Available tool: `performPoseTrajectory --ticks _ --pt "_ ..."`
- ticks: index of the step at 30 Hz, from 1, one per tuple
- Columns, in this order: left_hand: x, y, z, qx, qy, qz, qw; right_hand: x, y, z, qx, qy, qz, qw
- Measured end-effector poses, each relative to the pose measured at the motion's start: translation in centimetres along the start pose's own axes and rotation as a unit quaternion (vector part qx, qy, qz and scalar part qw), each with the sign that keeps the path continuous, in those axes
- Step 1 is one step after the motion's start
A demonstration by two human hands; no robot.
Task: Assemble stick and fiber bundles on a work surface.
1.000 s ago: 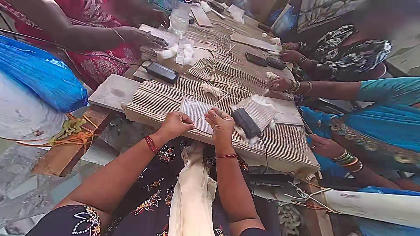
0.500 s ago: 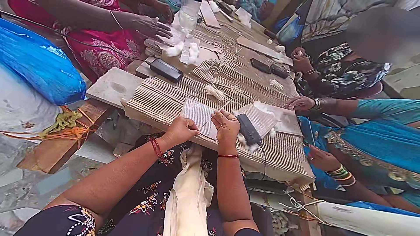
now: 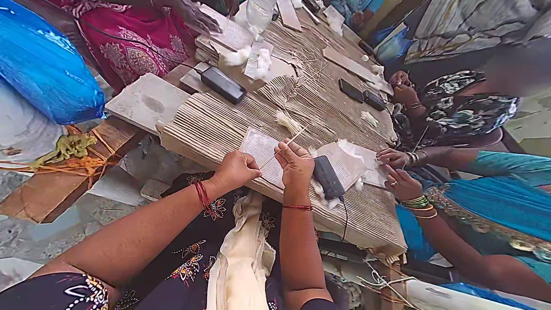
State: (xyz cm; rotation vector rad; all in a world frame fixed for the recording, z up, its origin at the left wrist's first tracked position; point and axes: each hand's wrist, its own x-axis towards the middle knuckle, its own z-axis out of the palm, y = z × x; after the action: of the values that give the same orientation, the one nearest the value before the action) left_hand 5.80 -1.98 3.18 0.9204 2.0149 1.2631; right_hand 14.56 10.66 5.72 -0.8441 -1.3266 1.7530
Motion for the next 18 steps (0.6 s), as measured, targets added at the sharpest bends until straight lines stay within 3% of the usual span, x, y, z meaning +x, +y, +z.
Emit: performPoseTrajectory --ticks 9,14,18 --pt "0.1 0.5 0.1 -0.02 -0.016 0.01 1.0 1.8 -1.0 0.0 0.009 0.005 0.015 1.0" --pt "0.0 0.4 0.3 -0.032 -0.027 0.012 0.999 1.9 -1.6 -1.4 -0.015 -0.042 -0.019 0.999" --pt "-0.1 0.5 0.1 -0.031 -0.046 -0.012 0.998 2.6 -3.5 -1.8 -0.012 -0.016 -0.05 0.999"
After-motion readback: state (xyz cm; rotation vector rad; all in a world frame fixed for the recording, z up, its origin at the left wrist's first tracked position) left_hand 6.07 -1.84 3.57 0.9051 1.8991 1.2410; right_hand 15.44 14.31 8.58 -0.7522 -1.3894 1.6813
